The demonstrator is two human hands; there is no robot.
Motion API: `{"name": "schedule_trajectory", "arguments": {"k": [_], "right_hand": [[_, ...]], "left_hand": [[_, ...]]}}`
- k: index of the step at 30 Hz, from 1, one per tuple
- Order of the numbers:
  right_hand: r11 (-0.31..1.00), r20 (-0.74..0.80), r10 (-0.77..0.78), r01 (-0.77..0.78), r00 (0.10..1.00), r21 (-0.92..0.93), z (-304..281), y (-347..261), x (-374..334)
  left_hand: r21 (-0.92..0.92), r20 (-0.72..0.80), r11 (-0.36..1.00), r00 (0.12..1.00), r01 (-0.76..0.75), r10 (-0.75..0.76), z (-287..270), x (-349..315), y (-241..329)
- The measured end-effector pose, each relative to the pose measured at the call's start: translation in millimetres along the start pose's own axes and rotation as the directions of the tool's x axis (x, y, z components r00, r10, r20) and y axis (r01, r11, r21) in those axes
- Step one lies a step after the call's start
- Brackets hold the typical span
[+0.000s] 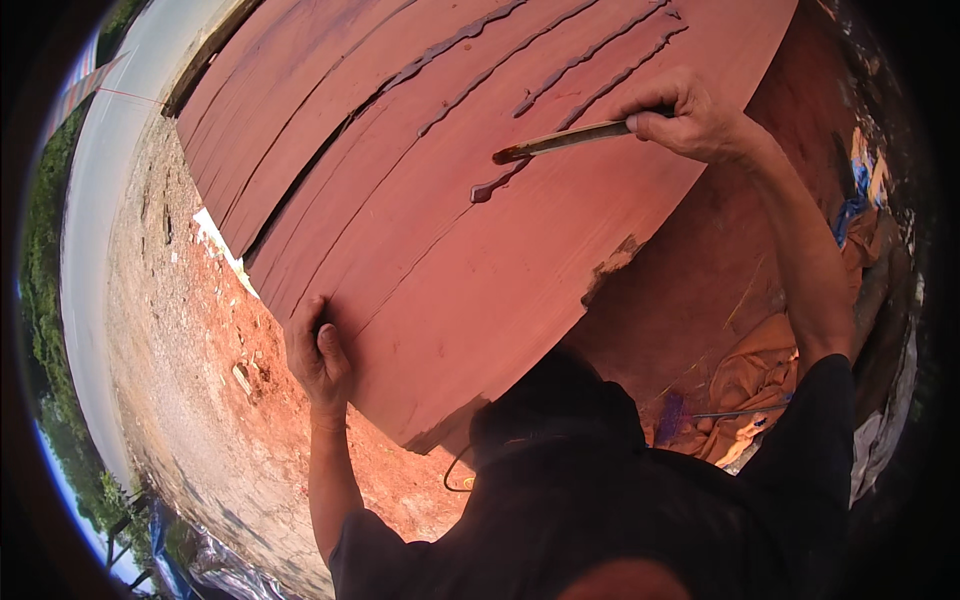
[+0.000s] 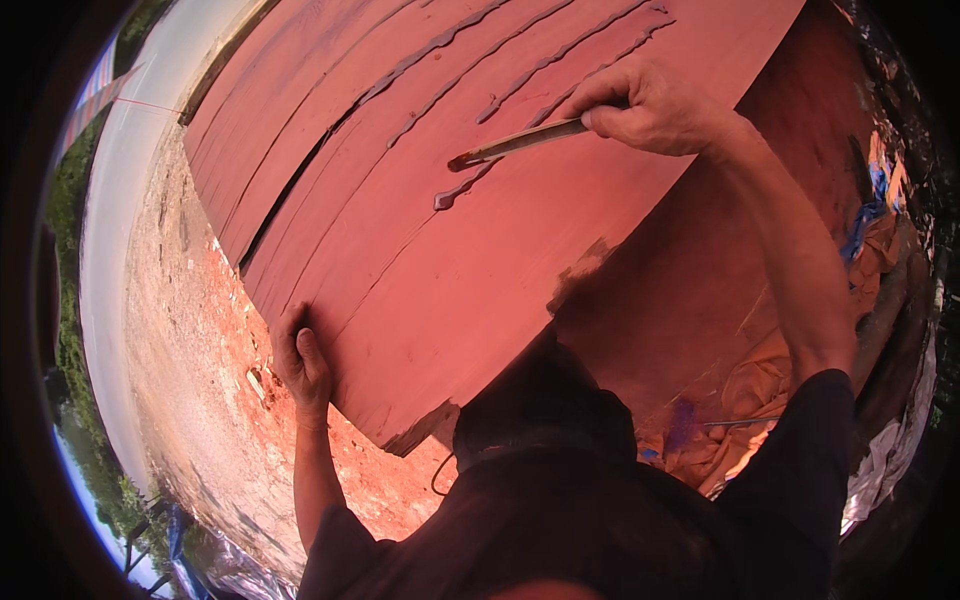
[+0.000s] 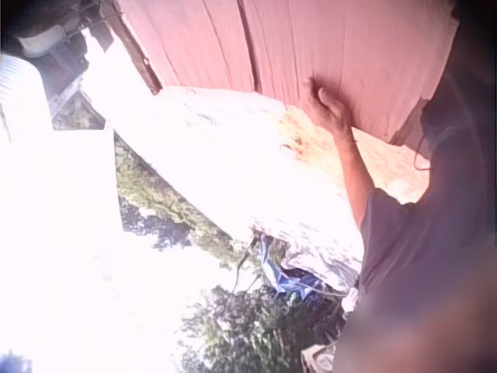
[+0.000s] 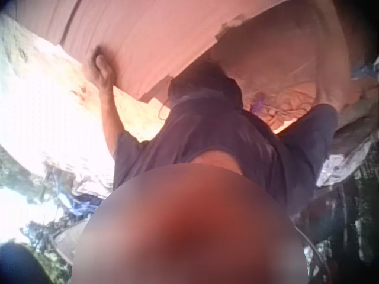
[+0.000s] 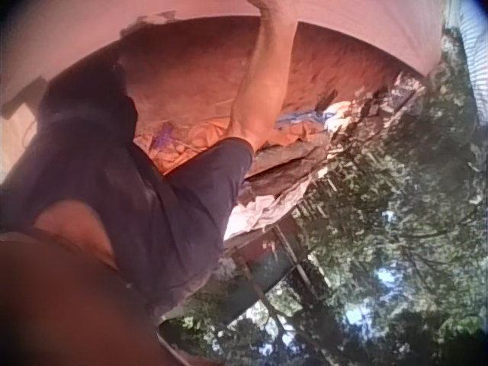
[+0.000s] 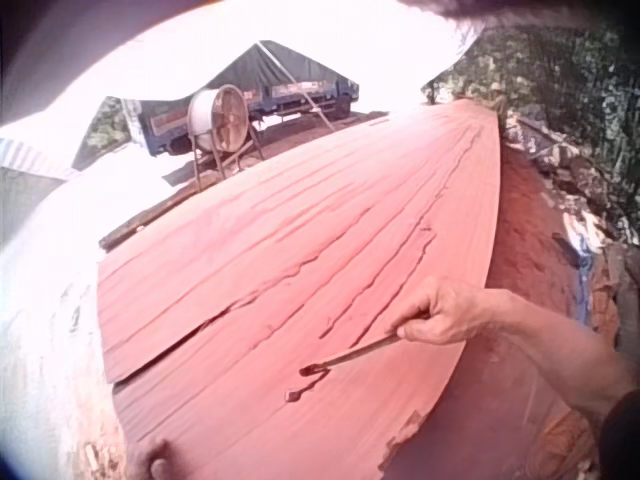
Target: The person applies a reddish paste into the grooves of a large pink wooden board using a small stick. They repeatedly dip the stick into a container, spread the paste along the grooves, and later add liquid from a white jug to the container before continuing to fill the grooves.
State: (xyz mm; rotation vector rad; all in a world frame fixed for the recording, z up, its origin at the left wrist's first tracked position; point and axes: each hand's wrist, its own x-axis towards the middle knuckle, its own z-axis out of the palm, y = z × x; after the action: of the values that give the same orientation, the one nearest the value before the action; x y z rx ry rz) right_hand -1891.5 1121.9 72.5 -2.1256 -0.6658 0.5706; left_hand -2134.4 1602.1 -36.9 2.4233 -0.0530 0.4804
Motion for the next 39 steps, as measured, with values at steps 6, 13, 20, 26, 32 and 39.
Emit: {"name": "schedule_trajectory", "arguments": {"k": [6, 13, 20, 26, 32, 39], "right_hand": [[0.999, 0.097, 0.007, -0.004, 0.995, -0.033, 0, 10, 44], [0.993, 0.189, -0.077, 0.092, 0.979, -0.073, -7, 11, 73], [0.982, 0.202, -0.143, 0.165, 0.969, -0.096, -18, 7, 76], [0.983, 0.21, -0.112, 0.14, 0.971, -0.121, -22, -3, 72], [0.976, 0.206, -0.185, 0.204, 0.961, -0.074, -13, 18, 69], [0.977, 0.227, -0.094, 0.134, 0.969, -0.167, -12, 19, 72]], "left_hand": [[0.071, 0.032, 0.997, 0.999, -0.013, 0.01, -3, 0, 7], [0.236, -0.07, 0.972, 0.997, -0.009, 0.026, -3, -4, 10], [0.309, -0.189, 0.92, 0.964, 0.241, -0.189, 3, 13, 27], [-0.052, -0.322, 0.586, 0.542, 0.809, -0.776, 13, 33, 24], [0.079, -0.314, 0.508, 0.505, 0.858, -0.804, 17, 40, 13], [0.162, -0.327, 0.515, 0.538, 0.842, -0.777, 16, 39, 12]]}}
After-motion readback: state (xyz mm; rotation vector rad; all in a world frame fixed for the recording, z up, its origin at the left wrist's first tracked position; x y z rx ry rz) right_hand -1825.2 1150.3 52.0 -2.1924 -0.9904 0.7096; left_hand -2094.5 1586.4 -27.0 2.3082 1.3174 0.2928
